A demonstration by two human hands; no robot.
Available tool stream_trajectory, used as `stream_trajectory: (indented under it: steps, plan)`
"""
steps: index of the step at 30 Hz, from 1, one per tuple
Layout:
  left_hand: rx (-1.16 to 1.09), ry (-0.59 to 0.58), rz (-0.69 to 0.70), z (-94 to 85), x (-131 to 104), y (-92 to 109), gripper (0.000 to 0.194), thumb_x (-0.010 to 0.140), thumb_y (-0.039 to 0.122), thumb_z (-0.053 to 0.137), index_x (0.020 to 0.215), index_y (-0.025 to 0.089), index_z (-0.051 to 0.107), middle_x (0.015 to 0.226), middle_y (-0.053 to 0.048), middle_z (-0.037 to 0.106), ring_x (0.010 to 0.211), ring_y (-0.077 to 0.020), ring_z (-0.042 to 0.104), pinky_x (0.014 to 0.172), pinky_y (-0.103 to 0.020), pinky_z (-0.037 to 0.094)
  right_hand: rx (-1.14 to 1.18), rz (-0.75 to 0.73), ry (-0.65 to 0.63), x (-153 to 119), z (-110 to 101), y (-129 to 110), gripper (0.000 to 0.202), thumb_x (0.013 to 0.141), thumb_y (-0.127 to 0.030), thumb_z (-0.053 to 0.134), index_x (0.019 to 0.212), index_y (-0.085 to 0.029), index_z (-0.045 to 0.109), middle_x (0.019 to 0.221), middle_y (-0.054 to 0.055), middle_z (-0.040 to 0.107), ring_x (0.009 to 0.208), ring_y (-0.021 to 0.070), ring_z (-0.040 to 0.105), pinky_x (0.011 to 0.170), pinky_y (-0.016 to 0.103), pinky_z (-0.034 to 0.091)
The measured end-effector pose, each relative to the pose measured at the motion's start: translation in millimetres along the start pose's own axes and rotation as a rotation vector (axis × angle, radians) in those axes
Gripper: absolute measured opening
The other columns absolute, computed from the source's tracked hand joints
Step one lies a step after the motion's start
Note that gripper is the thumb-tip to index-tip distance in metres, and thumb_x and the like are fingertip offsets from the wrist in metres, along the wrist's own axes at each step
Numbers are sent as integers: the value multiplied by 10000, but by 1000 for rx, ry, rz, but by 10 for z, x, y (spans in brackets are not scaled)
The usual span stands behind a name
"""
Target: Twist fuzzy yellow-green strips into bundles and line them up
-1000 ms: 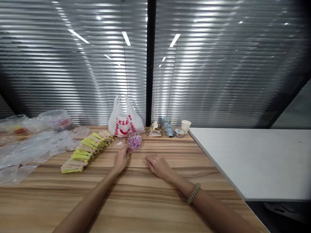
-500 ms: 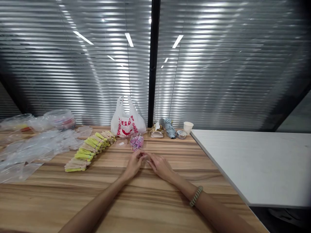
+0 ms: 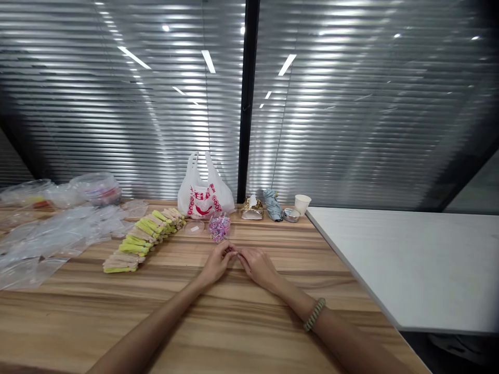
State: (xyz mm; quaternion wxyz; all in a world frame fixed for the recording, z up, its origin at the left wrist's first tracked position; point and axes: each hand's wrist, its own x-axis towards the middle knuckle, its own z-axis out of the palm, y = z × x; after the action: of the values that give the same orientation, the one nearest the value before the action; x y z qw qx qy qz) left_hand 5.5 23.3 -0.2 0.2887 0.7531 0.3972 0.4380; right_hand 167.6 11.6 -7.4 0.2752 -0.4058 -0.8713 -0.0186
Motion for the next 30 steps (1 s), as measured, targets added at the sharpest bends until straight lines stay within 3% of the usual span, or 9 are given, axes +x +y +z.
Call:
stream_trajectory:
  steps: [14,24,30]
  plan:
    - [135,-32,58,16,-25,19,98,804,241,444,784,173,511,731,-30,568,692,-156,510,645,-259,403,-47,57,-3,-2,-19,-3,219,887,-217,357,979,-185,553,870,59,643,800,166,583,715,246,396]
    - [147,-31,84,7,-38,30,150,796,221,458,846,161,586,785,-47,594,721,-152,519,664,-261,410,-46,78,50,2,-2,-3,246,906,-258,330,924,-186,564,836,54,648,757,157,592,678,240,395]
    - [151,61,19,-16,-18,16,161,786,276,482,767,156,588,742,-41,594,698,-152,523,642,-259,417,-70,65,32,0,-11,-2,231,903,-257,338,929,-185,555,818,50,645,758,159,589,670,238,386]
